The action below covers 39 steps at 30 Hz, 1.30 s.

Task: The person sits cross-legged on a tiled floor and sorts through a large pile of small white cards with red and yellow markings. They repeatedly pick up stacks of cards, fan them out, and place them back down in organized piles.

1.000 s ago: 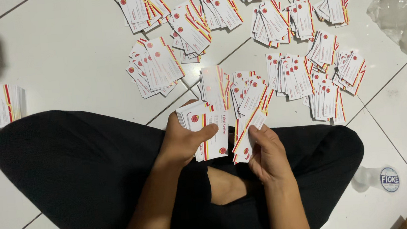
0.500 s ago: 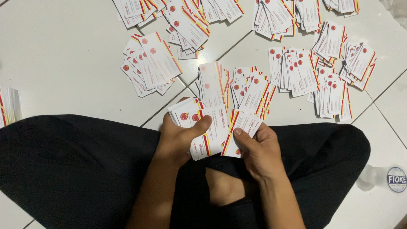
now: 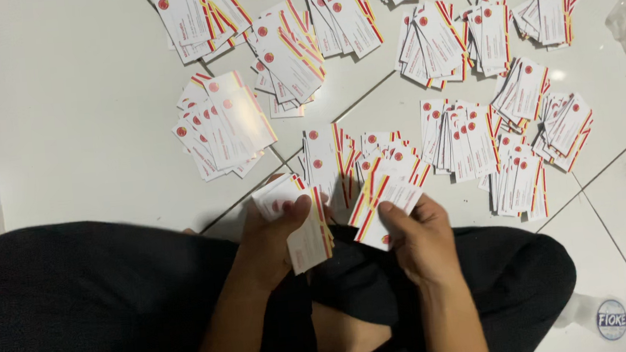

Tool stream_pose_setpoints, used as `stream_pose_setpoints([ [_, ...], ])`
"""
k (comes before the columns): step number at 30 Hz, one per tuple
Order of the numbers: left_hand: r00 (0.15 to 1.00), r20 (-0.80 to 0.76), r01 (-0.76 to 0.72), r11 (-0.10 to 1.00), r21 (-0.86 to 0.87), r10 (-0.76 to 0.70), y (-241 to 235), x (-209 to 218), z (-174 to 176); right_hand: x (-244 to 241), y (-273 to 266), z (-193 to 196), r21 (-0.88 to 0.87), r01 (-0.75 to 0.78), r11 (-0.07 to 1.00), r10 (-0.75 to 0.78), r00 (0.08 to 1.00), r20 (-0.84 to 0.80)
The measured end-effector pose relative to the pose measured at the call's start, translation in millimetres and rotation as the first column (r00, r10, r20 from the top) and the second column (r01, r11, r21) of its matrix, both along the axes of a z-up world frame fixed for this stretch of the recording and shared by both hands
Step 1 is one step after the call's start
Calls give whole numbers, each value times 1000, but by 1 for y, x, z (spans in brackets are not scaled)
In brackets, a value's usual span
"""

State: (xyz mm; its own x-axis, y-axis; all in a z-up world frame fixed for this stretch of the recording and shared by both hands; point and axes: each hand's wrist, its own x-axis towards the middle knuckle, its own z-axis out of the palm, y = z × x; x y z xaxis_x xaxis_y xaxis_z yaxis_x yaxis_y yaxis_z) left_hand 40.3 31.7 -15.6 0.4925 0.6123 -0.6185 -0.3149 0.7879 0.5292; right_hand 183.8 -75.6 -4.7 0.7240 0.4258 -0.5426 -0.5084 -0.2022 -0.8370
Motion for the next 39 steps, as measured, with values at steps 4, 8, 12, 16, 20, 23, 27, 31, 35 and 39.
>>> stream_pose_setpoints([
  [4,1000,-14,-7,990,-138,5,4,4,-6,64,44,9,-219,-153,964,201,955,218],
  [8,999,-35,-6,961,-277,-3,8,6,-3,128,84,-42,-646,-269,714,699,232,676],
  [12,993,111,72,970,-231,-48,18,1,-4,135,111,-98,-953,0,305,907,-305,290],
  [16,986,164,61,975,-212,-26,9,-7,-22,150,96,-91,-904,-95,418,805,-421,417],
  [20,974,122,205,973,-102,-192,17,-3,-5,108,69,-13,-843,-380,380,784,-351,512],
  [23,910,17,415,906,-79,-415,3,-8,-18,62,40,27,-786,-552,277,716,-427,552],
  [27,768,-34,639,760,116,-640,-23,-10,-65,23,5,23,-744,-631,218,639,-484,598],
  [31,669,-261,729,683,48,-696,-20,-11,-1,6,-6,45,-594,-751,289,678,-278,681],
  [35,739,-220,661,749,52,-637,-26,-12,2,1,-27,48,-523,-730,439,717,-66,694],
  [39,719,130,639,723,262,-683,-23,-24,-6,-13,-39,73,-342,-801,491,799,257,544],
])
